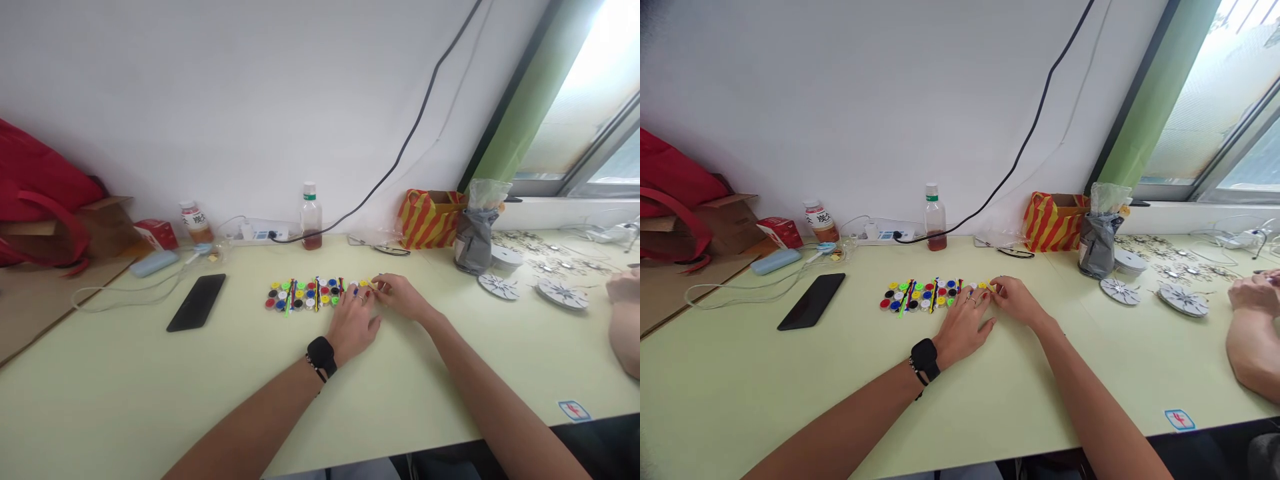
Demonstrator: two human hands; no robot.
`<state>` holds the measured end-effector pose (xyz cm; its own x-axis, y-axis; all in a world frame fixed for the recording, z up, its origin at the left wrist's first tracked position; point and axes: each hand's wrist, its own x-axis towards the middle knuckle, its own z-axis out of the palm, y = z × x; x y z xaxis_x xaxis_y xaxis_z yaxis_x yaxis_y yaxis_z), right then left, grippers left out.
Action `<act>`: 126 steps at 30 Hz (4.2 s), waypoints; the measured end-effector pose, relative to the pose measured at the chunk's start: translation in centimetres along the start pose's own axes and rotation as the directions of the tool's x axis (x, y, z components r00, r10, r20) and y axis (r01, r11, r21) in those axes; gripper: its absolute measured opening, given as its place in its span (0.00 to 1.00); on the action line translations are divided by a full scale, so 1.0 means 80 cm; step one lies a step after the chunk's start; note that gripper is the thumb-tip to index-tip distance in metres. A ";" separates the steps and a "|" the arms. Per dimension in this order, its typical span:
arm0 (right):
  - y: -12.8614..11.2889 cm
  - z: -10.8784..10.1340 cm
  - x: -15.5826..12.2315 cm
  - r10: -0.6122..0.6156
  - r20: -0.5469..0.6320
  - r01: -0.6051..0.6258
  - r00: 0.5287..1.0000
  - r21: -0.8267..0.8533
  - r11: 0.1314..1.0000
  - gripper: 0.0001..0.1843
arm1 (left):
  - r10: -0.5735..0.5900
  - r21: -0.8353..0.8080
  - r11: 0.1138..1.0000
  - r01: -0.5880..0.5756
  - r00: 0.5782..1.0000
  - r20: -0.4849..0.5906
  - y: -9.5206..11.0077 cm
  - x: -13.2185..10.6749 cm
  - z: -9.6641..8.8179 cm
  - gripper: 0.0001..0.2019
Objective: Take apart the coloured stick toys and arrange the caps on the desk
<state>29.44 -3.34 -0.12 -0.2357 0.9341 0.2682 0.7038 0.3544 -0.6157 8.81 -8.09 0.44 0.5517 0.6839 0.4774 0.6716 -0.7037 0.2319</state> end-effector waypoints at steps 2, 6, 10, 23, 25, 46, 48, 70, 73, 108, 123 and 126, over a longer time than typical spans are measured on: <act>-0.001 -0.001 0.000 0.000 0.000 0.000 1.000 0.011 1.000 0.13 | -0.020 0.012 1.000 0.020 1.000 -0.005 0.001 -0.001 0.000 0.21; -0.003 0.000 0.000 -0.028 -0.017 0.027 0.999 -0.022 0.999 0.12 | -0.042 0.010 0.999 0.042 0.999 0.005 0.003 -0.001 -0.003 0.18; 0.001 0.002 0.001 -0.028 -0.078 0.022 0.997 -0.081 0.996 0.09 | -0.055 0.019 0.998 0.055 0.998 0.004 0.003 -0.002 -0.003 0.17; -0.008 0.002 0.000 -0.072 -0.028 0.072 0.997 -0.027 0.997 0.15 | -0.066 0.006 0.998 0.066 0.998 -0.003 -0.003 -0.003 0.007 0.17; -0.009 0.000 0.000 -0.062 -0.030 0.061 0.998 -0.033 0.998 0.16 | -0.066 -0.002 0.998 0.066 0.998 -0.001 -0.002 -0.002 0.006 0.16; -0.007 -0.009 0.001 -0.070 0.012 0.071 0.998 -0.162 0.984 0.18 | 0.083 -0.062 0.995 -0.074 0.986 0.145 0.012 -0.004 -0.010 0.13; -0.009 -0.008 0.000 -0.067 0.003 0.067 0.998 -0.147 0.987 0.18 | 0.082 -0.068 0.995 -0.073 0.987 0.141 0.012 -0.004 -0.010 0.13; 0.010 -0.054 -0.014 0.234 -0.065 -0.239 0.970 -0.424 0.874 0.11 | 0.074 -0.023 0.997 -0.071 0.988 0.138 0.013 -0.007 -0.011 0.20; 0.013 -0.054 -0.014 0.230 0.045 -0.198 0.972 -0.367 0.909 0.05 | 0.079 -0.042 0.996 -0.075 0.990 0.117 0.013 -0.006 -0.011 0.17; -0.055 -0.037 -0.009 0.157 0.192 -0.229 0.969 0.450 0.863 0.10 | -0.127 -0.532 0.846 0.032 0.982 -0.143 0.000 0.007 -0.002 0.02; -0.001 0.007 -0.001 -0.001 -0.018 0.000 1.000 -0.052 0.999 0.16 | -0.093 -0.122 0.989 0.081 0.991 -0.098 -0.005 0.001 -0.003 0.03; -0.008 0.007 -0.002 -0.058 0.005 0.058 0.998 -0.049 0.997 0.16 | -0.136 -0.071 0.989 0.127 0.980 -0.146 -0.005 0.001 -0.006 0.09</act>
<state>28.66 -3.67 -0.21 -0.2796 0.9122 0.2995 0.7209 0.4055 -0.5621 8.38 -7.87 0.77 0.3773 0.7376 0.5600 0.6994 -0.6233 0.3498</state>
